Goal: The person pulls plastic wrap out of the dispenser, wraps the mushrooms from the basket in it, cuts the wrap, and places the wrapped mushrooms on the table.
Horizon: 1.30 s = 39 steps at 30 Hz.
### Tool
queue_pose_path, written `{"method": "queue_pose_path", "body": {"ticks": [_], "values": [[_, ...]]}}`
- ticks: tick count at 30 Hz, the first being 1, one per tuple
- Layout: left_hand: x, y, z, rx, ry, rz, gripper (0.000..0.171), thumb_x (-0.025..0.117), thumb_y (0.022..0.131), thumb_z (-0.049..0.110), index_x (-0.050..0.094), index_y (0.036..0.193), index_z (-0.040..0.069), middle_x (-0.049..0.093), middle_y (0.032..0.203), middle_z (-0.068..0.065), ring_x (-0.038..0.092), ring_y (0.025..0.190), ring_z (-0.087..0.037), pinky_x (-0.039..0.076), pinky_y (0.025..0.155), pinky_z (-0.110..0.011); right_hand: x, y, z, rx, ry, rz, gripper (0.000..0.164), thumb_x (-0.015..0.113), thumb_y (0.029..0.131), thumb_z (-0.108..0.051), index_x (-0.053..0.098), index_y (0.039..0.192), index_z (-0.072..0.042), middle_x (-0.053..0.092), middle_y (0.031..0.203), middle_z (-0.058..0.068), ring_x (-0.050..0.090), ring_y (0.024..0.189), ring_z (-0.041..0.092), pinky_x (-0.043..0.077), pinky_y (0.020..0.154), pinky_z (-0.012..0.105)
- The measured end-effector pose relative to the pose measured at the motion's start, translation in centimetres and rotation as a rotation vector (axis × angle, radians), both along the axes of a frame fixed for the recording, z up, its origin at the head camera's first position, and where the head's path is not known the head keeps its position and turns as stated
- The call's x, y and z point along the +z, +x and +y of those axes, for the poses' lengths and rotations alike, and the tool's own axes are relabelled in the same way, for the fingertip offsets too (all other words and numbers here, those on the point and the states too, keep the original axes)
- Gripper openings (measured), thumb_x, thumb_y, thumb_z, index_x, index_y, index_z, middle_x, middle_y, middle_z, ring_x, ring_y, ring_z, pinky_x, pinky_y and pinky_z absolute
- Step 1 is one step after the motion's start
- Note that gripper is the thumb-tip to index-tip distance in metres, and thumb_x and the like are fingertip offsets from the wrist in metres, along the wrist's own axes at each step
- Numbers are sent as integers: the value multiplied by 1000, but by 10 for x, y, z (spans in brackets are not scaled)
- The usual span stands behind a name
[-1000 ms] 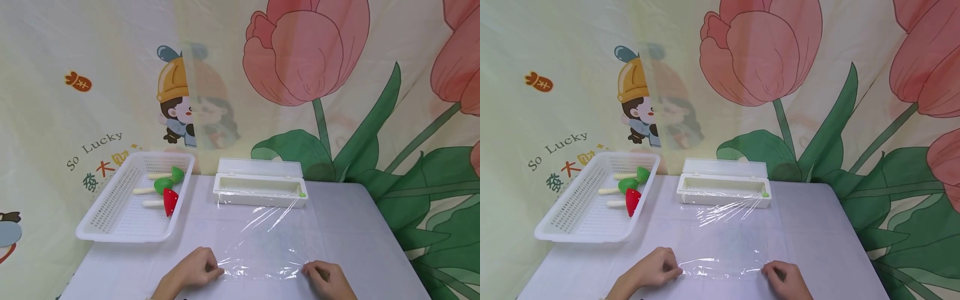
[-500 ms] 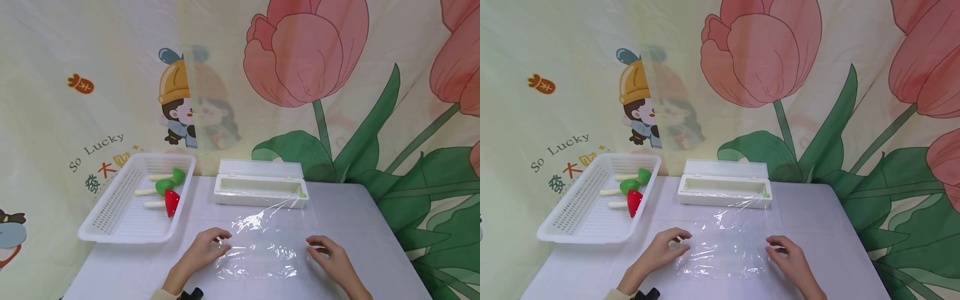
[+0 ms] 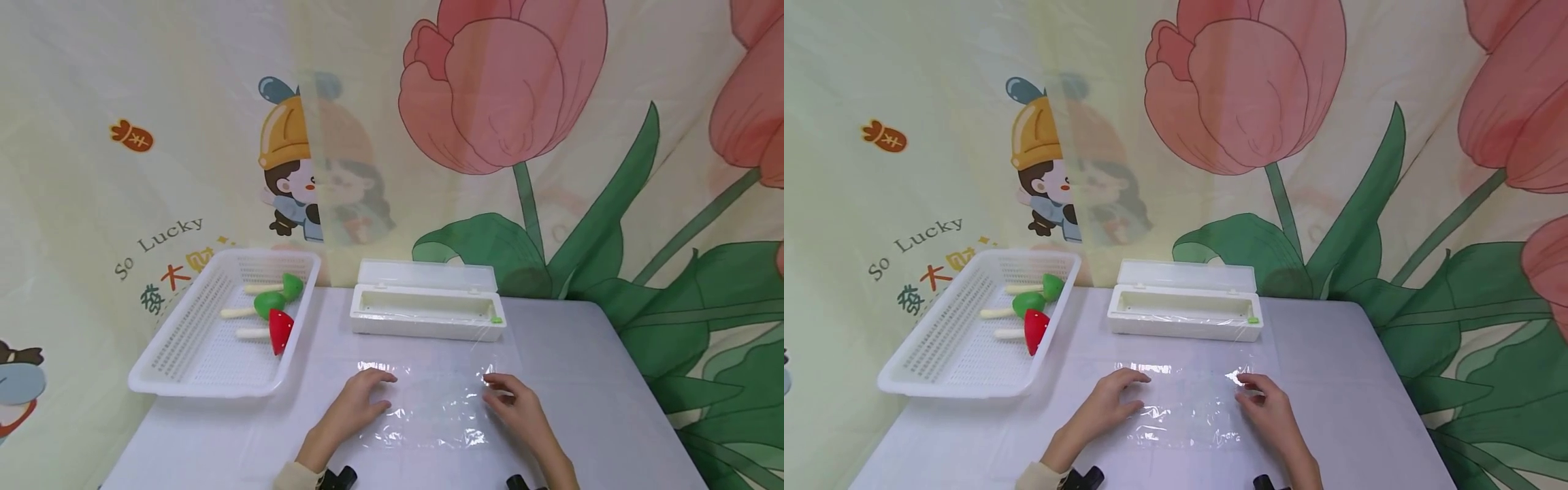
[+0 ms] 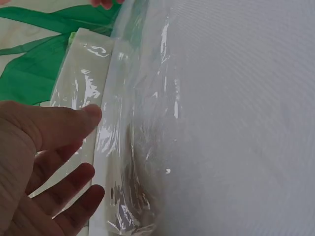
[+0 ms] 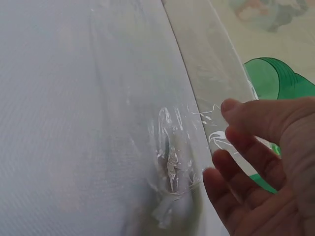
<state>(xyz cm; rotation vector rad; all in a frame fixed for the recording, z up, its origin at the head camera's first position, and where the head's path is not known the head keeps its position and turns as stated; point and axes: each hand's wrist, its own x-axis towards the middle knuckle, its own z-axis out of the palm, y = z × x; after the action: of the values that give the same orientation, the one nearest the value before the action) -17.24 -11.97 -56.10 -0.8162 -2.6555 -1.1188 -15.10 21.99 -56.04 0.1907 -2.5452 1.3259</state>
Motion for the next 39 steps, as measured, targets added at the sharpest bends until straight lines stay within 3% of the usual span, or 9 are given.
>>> {"method": "queue_pose_path", "body": {"ticks": [5, 9, 12, 17, 23, 27, 31, 35, 39], "values": [[-4, 2, -2, 9, -25, 23, 44, 83, 74, -4, 71, 114, 9, 72, 113, -3, 67, 109, -23, 53, 98, -40, -6, -3, -2, -40, 103, 22, 38, 84, 75, 7, 75, 110, -6, 74, 107, 7, 68, 92, 19, 60, 75, 27], [-1, 4, -3, 13, -42, 26, 44, 84, 75, -3, 71, 115, 9, 72, 114, -3, 67, 110, -23, 53, 98, -41, -8, -5, -4, -27, 175, -133, 37, 84, 78, 2, 74, 113, -6, 71, 110, 7, 65, 97, 20, 59, 82, 32], [10, 5, -5, 16, -63, 5, 43, 84, 79, 1, 70, 118, 11, 71, 118, -2, 66, 113, -23, 53, 100, -41, -8, -5, -4, -8, 222, -238, 37, 84, 80, -3, 74, 115, -4, 68, 118, 12, 65, 105, 25, 58, 88, 40], [55, 2, -14, 16, -116, -10, 43, 82, 86, 9, 68, 125, 16, 70, 125, 1, 64, 120, -20, 54, 103, -42, -9, -5, -4, 4, 250, -279, 39, 83, 82, -4, 72, 119, 1, 63, 126, 18, 63, 115, 35, 57, 94, 47], [123, -6, -40, -59, -97, 205, 44, 84, 85, 10, 69, 126, 13, 71, 124, -1, 65, 120, -21, 56, 100, -41, -9, -1, -6, 12, 236, -265, 39, 81, 83, -2, 71, 121, 3, 61, 128, 21, 60, 121, 42, 54, 99, 52], [158, -19, -68, -60, -85, 344, 43, 85, 83, 8, 70, 123, 9, 73, 122, -4, 67, 117, -23, 58, 97, -41, -9, -1, -8, 2, 241, -255, 40, 80, 83, 0, 71, 122, 3, 61, 128, 21, 59, 123, 43, 51, 102, 54], [175, -41, -102, -11, -66, 412, 42, 86, 81, 2, 71, 120, 5, 75, 118, -8, 70, 110, -26, 59, 91, -43, -8, -2, -10, -7, 243, -259, 41, 80, 83, 0, 71, 123, 2, 60, 129, 22, 58, 123, 43, 50, 103, 56], [177, -66, -142, 96, -50, 354, 42, 83, 82, -2, 70, 121, 5, 75, 117, -10, 71, 103, -27, 62, 81, -47, -7, -3, -11, -8, 232, -282, 41, 79, 84, 0, 70, 124, 2, 59, 130, 22, 57, 125, 43, 49, 105, 57], [168, -85, -178, 211, -91, 251, 40, 79, 88, 2, 68, 126, 5, 74, 117, -13, 69, 103, -30, 61, 80, -52, -7, -4, -12, -19, 229, -313, 41, 79, 84, -1, 70, 125, 0, 58, 133, 22, 56, 127, 44, 49, 105, 56]]}}
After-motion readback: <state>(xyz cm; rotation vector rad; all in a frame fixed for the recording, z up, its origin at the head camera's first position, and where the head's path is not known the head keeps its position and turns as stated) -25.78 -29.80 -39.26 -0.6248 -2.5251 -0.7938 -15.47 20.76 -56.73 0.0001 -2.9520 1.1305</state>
